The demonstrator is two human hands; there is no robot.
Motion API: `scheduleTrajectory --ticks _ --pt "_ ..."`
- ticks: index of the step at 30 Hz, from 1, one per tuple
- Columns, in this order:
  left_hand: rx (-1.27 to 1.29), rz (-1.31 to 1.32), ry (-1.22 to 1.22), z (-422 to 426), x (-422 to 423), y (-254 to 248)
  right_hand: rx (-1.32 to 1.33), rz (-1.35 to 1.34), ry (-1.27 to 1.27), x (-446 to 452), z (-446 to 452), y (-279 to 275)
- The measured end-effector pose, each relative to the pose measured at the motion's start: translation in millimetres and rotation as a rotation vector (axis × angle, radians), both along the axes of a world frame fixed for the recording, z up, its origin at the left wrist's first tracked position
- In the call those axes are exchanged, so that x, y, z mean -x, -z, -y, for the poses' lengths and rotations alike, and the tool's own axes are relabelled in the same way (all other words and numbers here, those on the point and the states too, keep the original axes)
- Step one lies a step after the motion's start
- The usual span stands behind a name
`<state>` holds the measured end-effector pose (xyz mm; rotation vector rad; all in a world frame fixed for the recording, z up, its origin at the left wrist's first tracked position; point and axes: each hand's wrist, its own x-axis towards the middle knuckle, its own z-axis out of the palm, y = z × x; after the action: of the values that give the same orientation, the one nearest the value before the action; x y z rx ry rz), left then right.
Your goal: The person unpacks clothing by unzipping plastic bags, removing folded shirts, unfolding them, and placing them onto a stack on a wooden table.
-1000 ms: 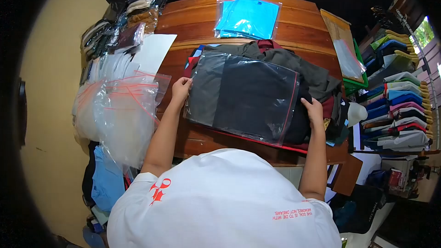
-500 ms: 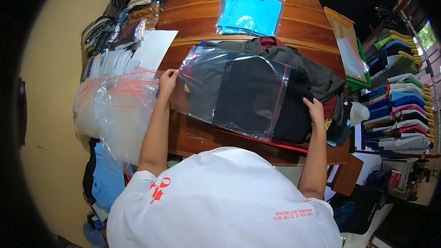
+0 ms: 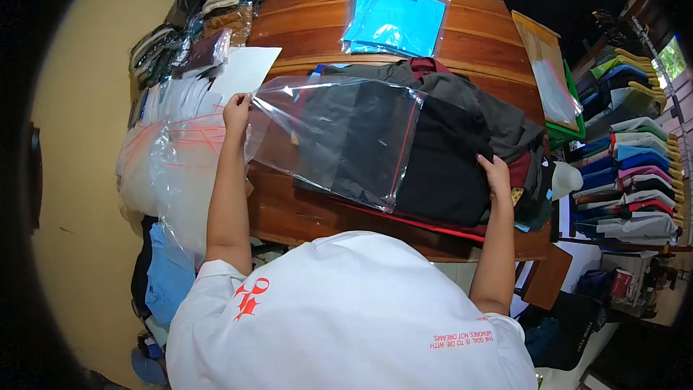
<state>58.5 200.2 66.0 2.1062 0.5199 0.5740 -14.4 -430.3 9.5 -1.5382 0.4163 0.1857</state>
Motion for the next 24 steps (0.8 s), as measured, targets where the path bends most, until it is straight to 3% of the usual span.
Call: scheduleTrajectory --ticks 9,24 --pt "0.059 0.057 -0.043 -26.9 9.3 2.8 0.006 0.017 0.002 0.4 0.4 2.1" --pt "0.042 0.168 -0.053 -66.7 -4.0 -56.6 0.048 0.005 0.020 0.6 -1.4 0.3"
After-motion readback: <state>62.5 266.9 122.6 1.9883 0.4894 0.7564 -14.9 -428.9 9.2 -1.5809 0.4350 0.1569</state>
